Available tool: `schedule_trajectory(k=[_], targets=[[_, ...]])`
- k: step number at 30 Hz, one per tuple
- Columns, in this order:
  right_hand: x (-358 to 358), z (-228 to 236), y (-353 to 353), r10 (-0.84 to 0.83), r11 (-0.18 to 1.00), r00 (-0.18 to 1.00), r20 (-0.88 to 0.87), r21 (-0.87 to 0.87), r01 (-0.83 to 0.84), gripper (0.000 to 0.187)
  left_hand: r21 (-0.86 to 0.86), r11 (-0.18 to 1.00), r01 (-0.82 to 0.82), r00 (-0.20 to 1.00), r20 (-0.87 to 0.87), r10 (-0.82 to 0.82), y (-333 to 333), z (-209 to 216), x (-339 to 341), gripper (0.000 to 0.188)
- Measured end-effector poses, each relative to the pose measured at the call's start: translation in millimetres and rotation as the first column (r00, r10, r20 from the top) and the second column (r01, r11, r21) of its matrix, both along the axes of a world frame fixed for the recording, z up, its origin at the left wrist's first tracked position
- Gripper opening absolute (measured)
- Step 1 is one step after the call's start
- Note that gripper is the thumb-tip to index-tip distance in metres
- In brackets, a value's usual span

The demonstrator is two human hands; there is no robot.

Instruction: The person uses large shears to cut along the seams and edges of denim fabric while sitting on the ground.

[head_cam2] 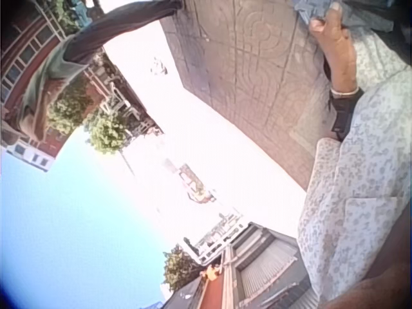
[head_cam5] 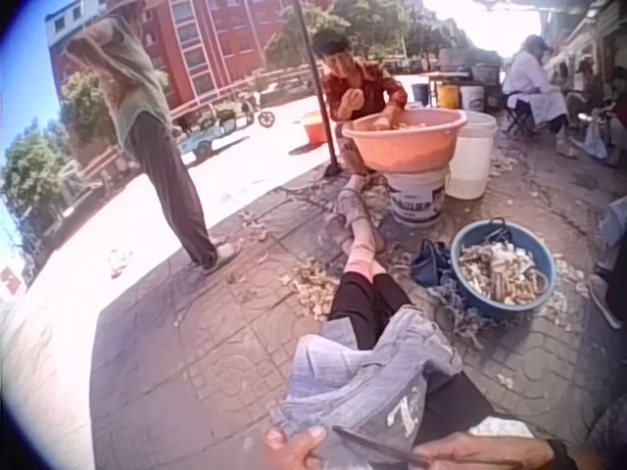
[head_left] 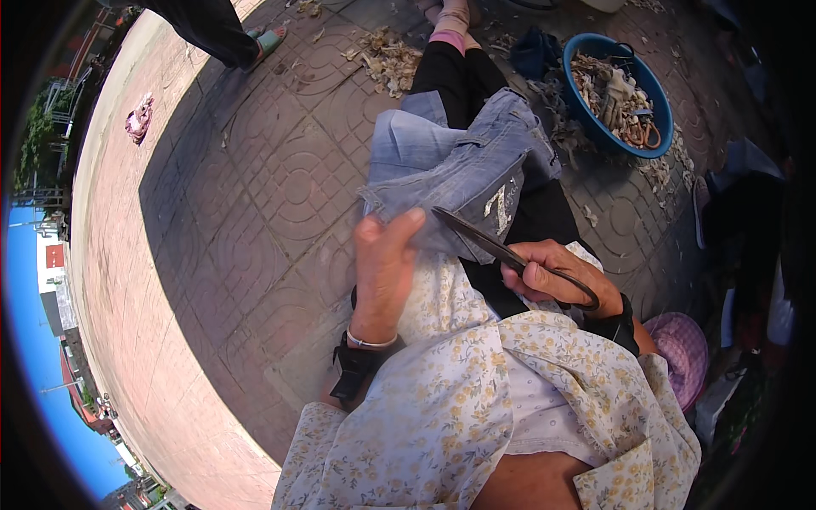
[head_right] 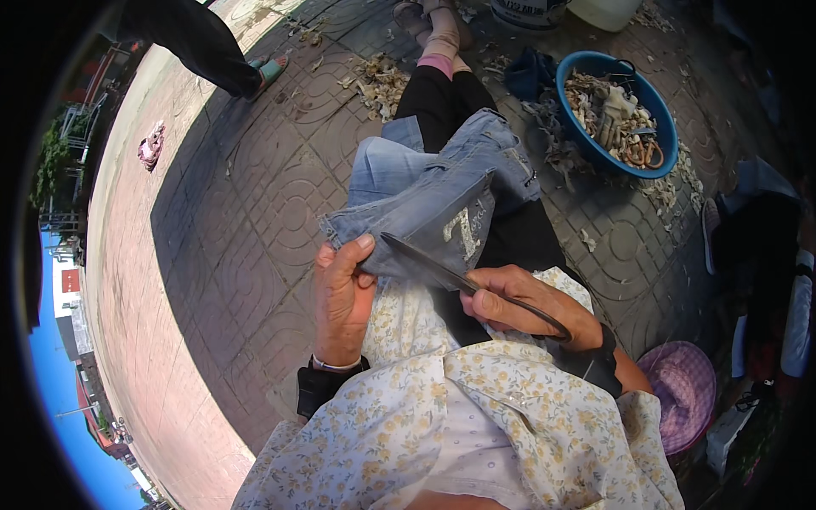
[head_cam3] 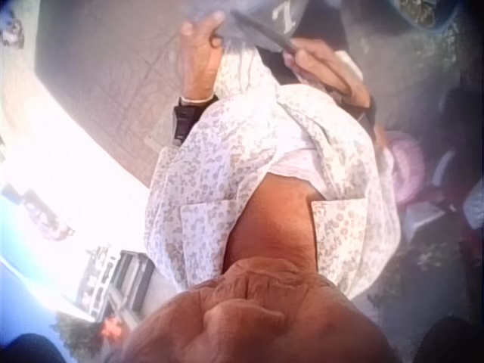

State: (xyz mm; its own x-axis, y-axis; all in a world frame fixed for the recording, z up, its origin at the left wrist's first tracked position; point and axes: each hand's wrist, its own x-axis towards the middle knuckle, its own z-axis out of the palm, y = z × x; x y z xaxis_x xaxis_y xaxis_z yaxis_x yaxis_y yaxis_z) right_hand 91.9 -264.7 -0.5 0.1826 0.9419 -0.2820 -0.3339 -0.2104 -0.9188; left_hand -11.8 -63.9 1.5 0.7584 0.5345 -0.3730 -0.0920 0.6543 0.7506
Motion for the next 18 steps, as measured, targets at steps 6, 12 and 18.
schedule_trajectory(k=[6,12,18], targets=[[1,1,0,0.018,1.0,1.0,-0.008,-0.02,-0.018,0.049,0.044,0.998,0.044,0.999,0.019,-0.045,4,-12,-7,0.023],[0,-3,0,0.015,1.0,1.0,-0.009,-0.022,-0.015,0.051,0.073,0.997,0.025,1.0,0.002,-0.025,1,-4,-3,0.013],[0,-2,0,0.018,1.0,1.0,0.004,-0.022,-0.018,0.052,0.08,0.997,0.02,1.0,0.002,-0.021,-1,-2,-3,0.014]])
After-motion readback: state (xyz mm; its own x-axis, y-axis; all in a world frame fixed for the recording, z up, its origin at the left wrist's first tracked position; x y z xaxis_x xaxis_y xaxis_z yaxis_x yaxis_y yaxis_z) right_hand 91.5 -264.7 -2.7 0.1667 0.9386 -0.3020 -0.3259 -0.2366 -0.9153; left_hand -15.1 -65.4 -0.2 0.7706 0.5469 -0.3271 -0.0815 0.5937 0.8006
